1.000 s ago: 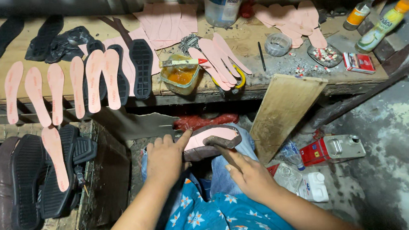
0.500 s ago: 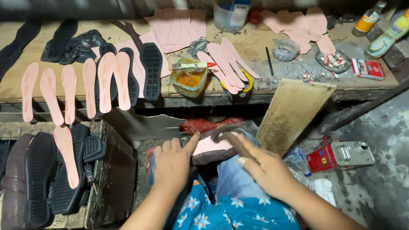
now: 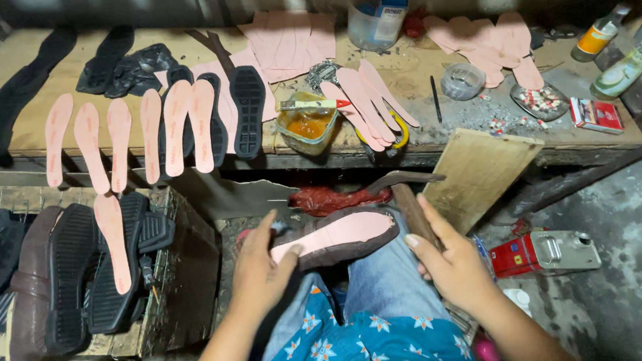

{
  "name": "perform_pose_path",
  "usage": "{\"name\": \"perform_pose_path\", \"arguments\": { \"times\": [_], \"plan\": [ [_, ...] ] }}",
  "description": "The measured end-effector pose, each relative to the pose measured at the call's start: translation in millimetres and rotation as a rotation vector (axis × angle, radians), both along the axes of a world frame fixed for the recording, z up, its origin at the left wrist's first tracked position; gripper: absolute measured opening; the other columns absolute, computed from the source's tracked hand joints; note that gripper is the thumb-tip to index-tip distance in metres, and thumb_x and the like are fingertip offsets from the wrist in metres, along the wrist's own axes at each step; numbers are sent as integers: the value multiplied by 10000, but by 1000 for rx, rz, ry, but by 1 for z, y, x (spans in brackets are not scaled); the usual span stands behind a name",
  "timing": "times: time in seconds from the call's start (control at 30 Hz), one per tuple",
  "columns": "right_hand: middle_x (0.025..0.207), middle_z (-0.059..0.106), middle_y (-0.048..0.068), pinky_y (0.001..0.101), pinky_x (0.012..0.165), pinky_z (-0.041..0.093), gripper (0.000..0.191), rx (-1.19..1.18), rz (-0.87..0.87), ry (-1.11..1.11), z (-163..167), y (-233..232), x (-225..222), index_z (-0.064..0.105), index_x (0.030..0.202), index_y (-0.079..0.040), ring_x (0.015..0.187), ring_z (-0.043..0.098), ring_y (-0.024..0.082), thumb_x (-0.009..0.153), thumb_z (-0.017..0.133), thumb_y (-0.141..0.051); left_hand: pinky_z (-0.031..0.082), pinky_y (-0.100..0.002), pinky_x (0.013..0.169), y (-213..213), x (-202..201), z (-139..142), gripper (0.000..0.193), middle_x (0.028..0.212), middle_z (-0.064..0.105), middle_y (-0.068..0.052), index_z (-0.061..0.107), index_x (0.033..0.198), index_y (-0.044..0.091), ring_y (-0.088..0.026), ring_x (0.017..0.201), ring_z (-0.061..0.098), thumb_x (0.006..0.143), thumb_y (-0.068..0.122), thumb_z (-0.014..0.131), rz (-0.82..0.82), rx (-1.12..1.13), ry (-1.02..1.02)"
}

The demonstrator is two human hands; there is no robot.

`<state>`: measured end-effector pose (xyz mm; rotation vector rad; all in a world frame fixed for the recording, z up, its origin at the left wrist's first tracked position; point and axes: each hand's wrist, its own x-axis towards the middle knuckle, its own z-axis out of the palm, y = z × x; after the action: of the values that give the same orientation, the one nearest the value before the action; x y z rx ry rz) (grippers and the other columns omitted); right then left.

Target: The person applies adhesive to pink shoe insoles using a brush and then presses them into brown slip-on shoes. The person repeatedly picks up insoles, applies glue, and inserts them into shoes, tapping them into place.

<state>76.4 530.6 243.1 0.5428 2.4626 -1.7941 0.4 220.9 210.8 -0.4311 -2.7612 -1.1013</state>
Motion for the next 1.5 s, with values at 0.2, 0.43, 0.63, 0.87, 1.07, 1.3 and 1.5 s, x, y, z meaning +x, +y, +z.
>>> {"name": "perform_pose_path", "arguments": {
  "times": [0.2,0.43,0.63,0.87,1.07,1.3,1.5],
  "plan": [
    [1044,698,111,303,737,587,595,-16,159,747,-17,-24,18,331,1608,-139,787,680,159,1062,563,-188,519,-298,903,4,-6,-67,549,1179,671,-154,516,1340,-18,-175,1043,647,877,162,748,123,828,-367],
    [1114,718,224,453,782,551,591,456,505,388,-15,-62,1,506,1464,-54,941,705,402,922,676,-216,536,-277,824,4,-3,-55,484,1111,693,-145,507,1275,8,-147,969,662,868,122,742,153,745,-292],
    [1003,757,173,376,844,574,391,305,275,557,-13,-41,16,624,1313,-70,891,716,284,948,655,-206,531,-295,832,4,-8,-56,491,1130,629,-139,480,1271,8,-164,974,633,870,105,746,161,798,-292],
    [870,711,147,325,696,546,646,142,143,52,-33,-10,23,477,1529,-128,737,651,188,915,671,-182,521,-297,851,-4,-13,-66,482,1113,622,-138,486,1263,6,-171,990,621,865,106,739,143,775,-310],
    [805,628,41,259,595,530,699,-114,-121,278,-52,2,24,301,1610,-181,631,585,99,969,580,-202,507,-299,859,-4,-17,-74,473,1099,614,-112,474,1259,19,-164,985,604,872,118,726,135,812,-346],
    [794,689,52,270,568,543,722,1,-3,-143,-23,2,21,348,1581,-241,585,611,112,914,623,-213,500,-319,939,-15,0,-50,572,1146,655,-91,523,1281,38,-161,1058,613,807,183,810,-35,765,-450],
    [925,755,49,264,658,597,645,-21,225,359,6,-39,17,422,1535,-117,688,703,107,938,649,-207,481,-314,1007,-17,7,-39,705,1204,662,-70,533,1341,49,-166,1130,618,737,191,868,-66,613,-361]
  ]
}}
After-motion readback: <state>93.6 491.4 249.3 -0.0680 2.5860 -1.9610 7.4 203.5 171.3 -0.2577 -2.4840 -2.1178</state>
